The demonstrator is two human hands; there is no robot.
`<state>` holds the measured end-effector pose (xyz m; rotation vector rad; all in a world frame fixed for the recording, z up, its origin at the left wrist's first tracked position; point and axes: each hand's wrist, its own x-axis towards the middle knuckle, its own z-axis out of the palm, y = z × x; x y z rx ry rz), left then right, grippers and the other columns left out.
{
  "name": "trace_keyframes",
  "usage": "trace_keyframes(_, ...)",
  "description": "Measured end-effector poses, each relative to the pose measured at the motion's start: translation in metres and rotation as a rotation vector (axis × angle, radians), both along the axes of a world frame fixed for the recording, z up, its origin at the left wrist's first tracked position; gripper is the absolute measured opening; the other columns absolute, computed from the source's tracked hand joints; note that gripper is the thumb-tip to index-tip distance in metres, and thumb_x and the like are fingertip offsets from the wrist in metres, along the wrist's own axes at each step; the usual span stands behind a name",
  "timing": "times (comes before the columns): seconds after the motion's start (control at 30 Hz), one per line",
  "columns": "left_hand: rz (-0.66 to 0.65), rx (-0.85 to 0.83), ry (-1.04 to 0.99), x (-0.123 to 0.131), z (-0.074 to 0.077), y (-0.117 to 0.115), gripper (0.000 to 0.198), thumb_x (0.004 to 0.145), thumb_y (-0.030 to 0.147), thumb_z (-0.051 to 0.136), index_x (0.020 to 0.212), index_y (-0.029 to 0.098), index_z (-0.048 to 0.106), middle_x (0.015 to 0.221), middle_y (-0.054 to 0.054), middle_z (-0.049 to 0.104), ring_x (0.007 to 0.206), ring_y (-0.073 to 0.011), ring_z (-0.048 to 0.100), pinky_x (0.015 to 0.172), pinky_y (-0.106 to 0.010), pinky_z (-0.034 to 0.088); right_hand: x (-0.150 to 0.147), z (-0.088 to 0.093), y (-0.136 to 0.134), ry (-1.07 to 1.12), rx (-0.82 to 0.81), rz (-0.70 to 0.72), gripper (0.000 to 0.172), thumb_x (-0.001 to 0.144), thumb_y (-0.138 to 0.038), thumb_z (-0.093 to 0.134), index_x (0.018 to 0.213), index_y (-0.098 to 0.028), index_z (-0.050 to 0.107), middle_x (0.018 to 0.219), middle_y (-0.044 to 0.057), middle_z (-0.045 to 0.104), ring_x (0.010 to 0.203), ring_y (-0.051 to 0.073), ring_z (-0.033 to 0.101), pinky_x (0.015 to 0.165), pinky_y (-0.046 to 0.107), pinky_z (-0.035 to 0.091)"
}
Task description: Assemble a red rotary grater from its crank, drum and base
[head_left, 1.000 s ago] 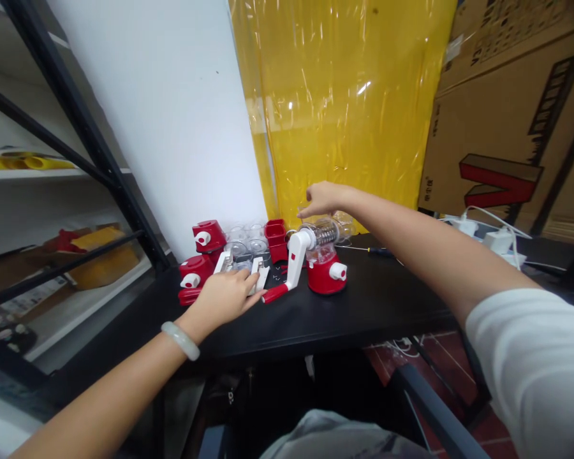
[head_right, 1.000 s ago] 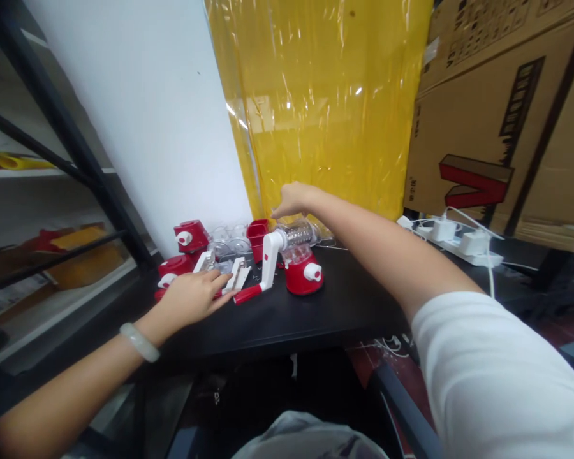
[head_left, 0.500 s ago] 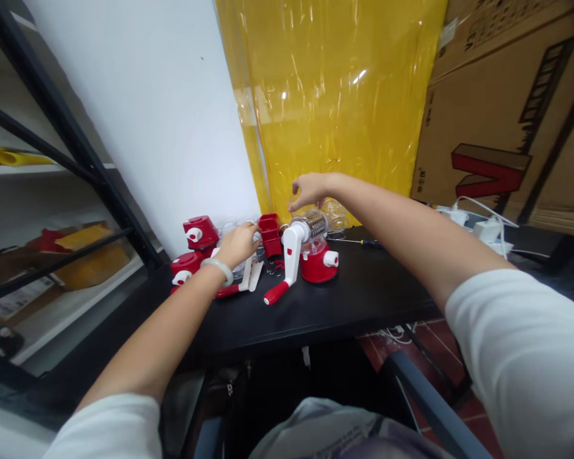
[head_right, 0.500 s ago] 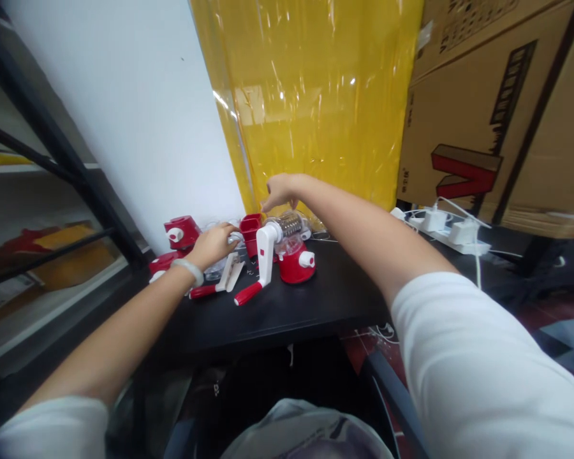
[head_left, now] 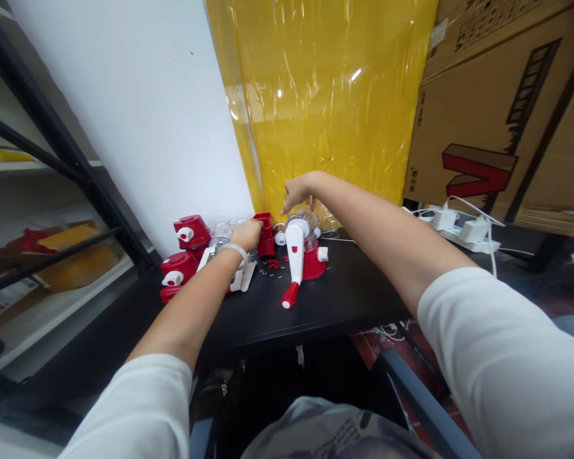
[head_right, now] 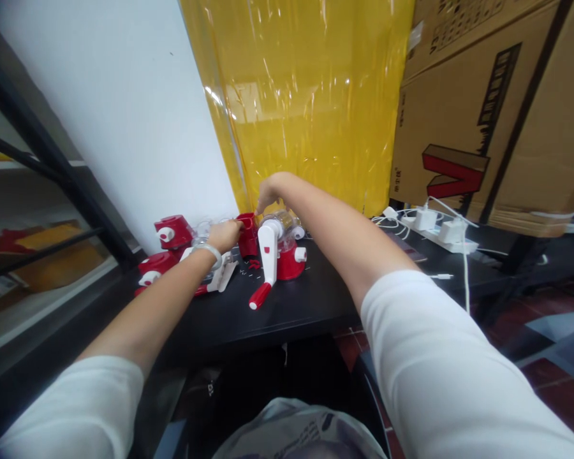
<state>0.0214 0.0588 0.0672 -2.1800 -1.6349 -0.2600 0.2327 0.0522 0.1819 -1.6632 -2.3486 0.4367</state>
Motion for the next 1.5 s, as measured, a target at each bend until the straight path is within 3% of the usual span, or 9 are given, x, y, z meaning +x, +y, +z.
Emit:
trace_keyframes(0.13, -0.011, 0.075, -0.085, -0.004, 0.015, -0.009, 0.024, 0.090, 0.026, 0.052, 0.106, 0.019, 0.068, 0.110, -0.013, 0.072, 0.100, -0.0264, 0.068, 0.083, -0.032, 0.049, 0.006, -0.005, 0.009, 0.040, 0.026, 0.050, 0.073, 0.036, -0.054, 0.091, 0.092, -0.011, 0.071, 0.107, 0.019, 0.067, 0.094, 0.035, 0.068, 0.064, 0.044, 0.061)
trace_keyframes(0.27, -0.080, 0.181, -0.190, -0.009, 0.051, -0.022, 0.026, 0.092, 0.030, 0.051, 0.111, 0.021, 0.067, 0.111, -0.009, 0.072, 0.102, -0.0245, 0.067, 0.088, -0.033, 0.049, 0.011, -0.004, 0.004, 0.081, 0.008, 0.065, 0.087, 0.030, -0.044, 0.095, 0.106, -0.010, 0.069, 0.123, 0.022, 0.061, 0.105, 0.039, 0.064, 0.064, 0.044, 0.062)
trace_keyframes(0.4, -0.358, 0.293, -0.447, -0.001, 0.094, -0.037, 0.021, 0.090, 0.029, 0.057, 0.105, 0.019, 0.068, 0.103, -0.008, 0.073, 0.090, -0.0212, 0.068, 0.085, -0.034, 0.051, 0.018, -0.001, -0.009, 0.135, -0.012, 0.064, 0.095, 0.041, -0.031, 0.094, 0.129, -0.016, 0.059, 0.142, 0.020, 0.048, 0.121, 0.040, 0.056, 0.074, 0.044, 0.062)
trace_keyframes(0.57, -0.517, 0.292, -0.422, 0.027, 0.128, -0.052, 0.016, 0.085, 0.021, 0.062, 0.099, 0.017, 0.070, 0.097, -0.007, 0.074, 0.084, -0.0189, 0.067, 0.081, -0.032, 0.051, 0.030, 0.002, -0.017, 0.264, -0.076, 0.131, 0.097, 0.050, -0.027, 0.092, 0.138, -0.024, 0.050, 0.142, 0.016, 0.050, 0.123, 0.035, 0.056, 0.084, 0.046, 0.060)
trace_keyframes(0.7, -0.543, 0.256, -0.326, 0.047, 0.138, -0.049, 0.017, 0.085, 0.016, 0.059, 0.097, 0.016, 0.071, 0.090, -0.007, 0.074, 0.083, -0.0186, 0.067, 0.078, -0.031, 0.050, 0.044, 0.006, -0.017, 0.333, -0.120, 0.169, 0.099, 0.051, -0.029, 0.093, 0.140, -0.027, 0.048, 0.136, 0.012, 0.056, 0.122, 0.032, 0.058, 0.093, 0.046, 0.057)
trace_keyframes(0.87, -0.512, 0.206, -0.157, 0.057, 0.145, -0.038, 0.018, 0.084, 0.019, 0.061, 0.096, 0.017, 0.073, 0.086, -0.006, 0.074, 0.081, -0.0189, 0.067, 0.077, -0.030, 0.049, 0.057, 0.010, -0.016, 0.423, -0.057, 0.137, 0.110, 0.058, -0.035, 0.090, 0.150, -0.029, 0.031, 0.140, 0.016, 0.052, 0.119, 0.029, 0.060, 0.092, 0.045, 0.057)
trace_keyframes(1.1, -0.518, 0.155, -0.161, 0.065, 0.152, -0.039, 0.022, 0.083, 0.022, 0.060, 0.099, 0.017, 0.074, 0.085, -0.007, 0.073, 0.081, -0.0197, 0.067, 0.076, -0.031, 0.047, 0.052, 0.013, -0.021, 0.496, 0.197, 0.158, 0.081, 0.079, -0.037, 0.076, 0.148, -0.027, 0.035, 0.132, 0.015, 0.059, 0.108, 0.026, 0.064, 0.082, 0.040, 0.060)
trace_keyframes(1.3, -0.493, 0.068, -0.127, 0.069, 0.156, -0.041, 0.027, 0.083, 0.023, 0.061, 0.106, 0.017, 0.074, 0.087, -0.007, 0.073, 0.083, -0.0205, 0.067, 0.078, -0.032, 0.047, 0.049, 0.015, -0.021, 0.445, 0.214, 0.175, 0.056, 0.080, -0.036, 0.075, 0.130, -0.021, 0.055, 0.124, 0.013, 0.065, 0.105, 0.024, 0.064, 0.081, 0.038, 0.059)
trace_keyframes(1.5, -0.470, 0.094, -0.099, 0.069, 0.161, -0.045, 0.026, 0.082, 0.023, 0.061, 0.104, 0.018, 0.074, 0.084, -0.006, 0.072, 0.081, -0.0204, 0.067, 0.076, -0.031, 0.046, 0.047, 0.016, -0.018, 0.420, 0.313, 0.178, 0.046, 0.077, -0.032, 0.077, 0.120, -0.020, 0.064, 0.124, 0.012, 0.066, 0.106, 0.026, 0.064, 0.086, 0.040, 0.057)
